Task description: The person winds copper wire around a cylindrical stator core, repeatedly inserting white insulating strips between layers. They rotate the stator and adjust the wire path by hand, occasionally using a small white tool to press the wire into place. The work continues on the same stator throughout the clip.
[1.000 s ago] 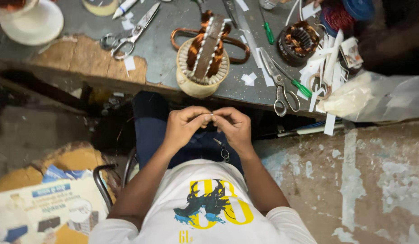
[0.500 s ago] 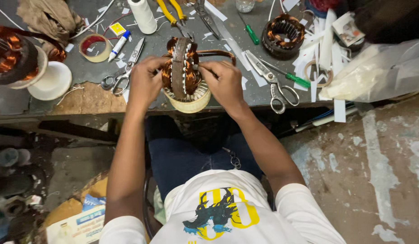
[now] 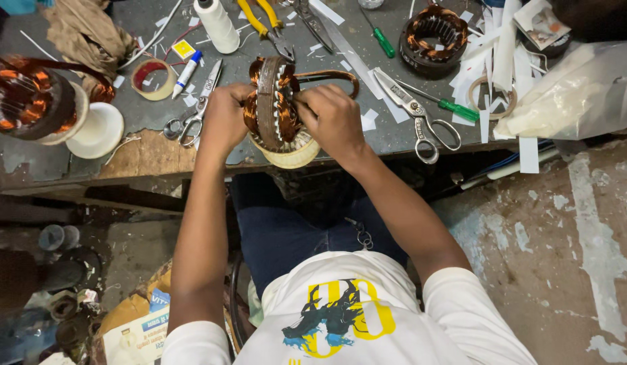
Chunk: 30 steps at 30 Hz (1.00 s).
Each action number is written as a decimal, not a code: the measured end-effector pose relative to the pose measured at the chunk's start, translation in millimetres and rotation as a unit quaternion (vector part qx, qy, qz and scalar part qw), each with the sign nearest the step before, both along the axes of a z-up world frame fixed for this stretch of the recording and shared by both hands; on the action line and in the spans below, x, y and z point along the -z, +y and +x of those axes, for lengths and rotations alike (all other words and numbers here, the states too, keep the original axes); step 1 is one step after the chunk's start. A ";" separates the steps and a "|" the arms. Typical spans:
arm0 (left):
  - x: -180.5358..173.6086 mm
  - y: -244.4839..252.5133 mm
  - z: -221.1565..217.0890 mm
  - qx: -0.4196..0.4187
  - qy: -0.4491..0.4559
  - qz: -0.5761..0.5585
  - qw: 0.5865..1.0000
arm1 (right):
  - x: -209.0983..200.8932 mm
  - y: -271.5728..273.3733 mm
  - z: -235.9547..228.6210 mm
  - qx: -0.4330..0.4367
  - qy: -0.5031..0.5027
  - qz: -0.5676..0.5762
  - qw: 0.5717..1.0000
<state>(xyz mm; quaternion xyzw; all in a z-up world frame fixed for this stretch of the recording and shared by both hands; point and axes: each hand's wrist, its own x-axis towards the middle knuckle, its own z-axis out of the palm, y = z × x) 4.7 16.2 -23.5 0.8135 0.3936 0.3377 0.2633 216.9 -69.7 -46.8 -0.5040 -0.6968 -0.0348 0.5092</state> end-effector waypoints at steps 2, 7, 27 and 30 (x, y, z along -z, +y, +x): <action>-1.2 3.9 -1.8 0.007 0.001 0.000 1.000 | -0.7 3.7 -1.3 -0.001 0.004 -0.004 1.000; 10.4 7.5 -0.4 -0.002 -0.067 -0.113 0.991 | 6.6 11.0 3.1 -0.024 0.026 -0.014 0.999; 19.4 5.3 8.8 -0.009 -0.197 -0.216 0.956 | 9.5 -9.4 -1.1 -0.038 -0.044 -0.024 0.998; 18.6 3.4 9.3 0.001 -0.202 -0.200 0.959 | 7.9 -6.1 3.1 -0.050 -0.092 -0.044 0.994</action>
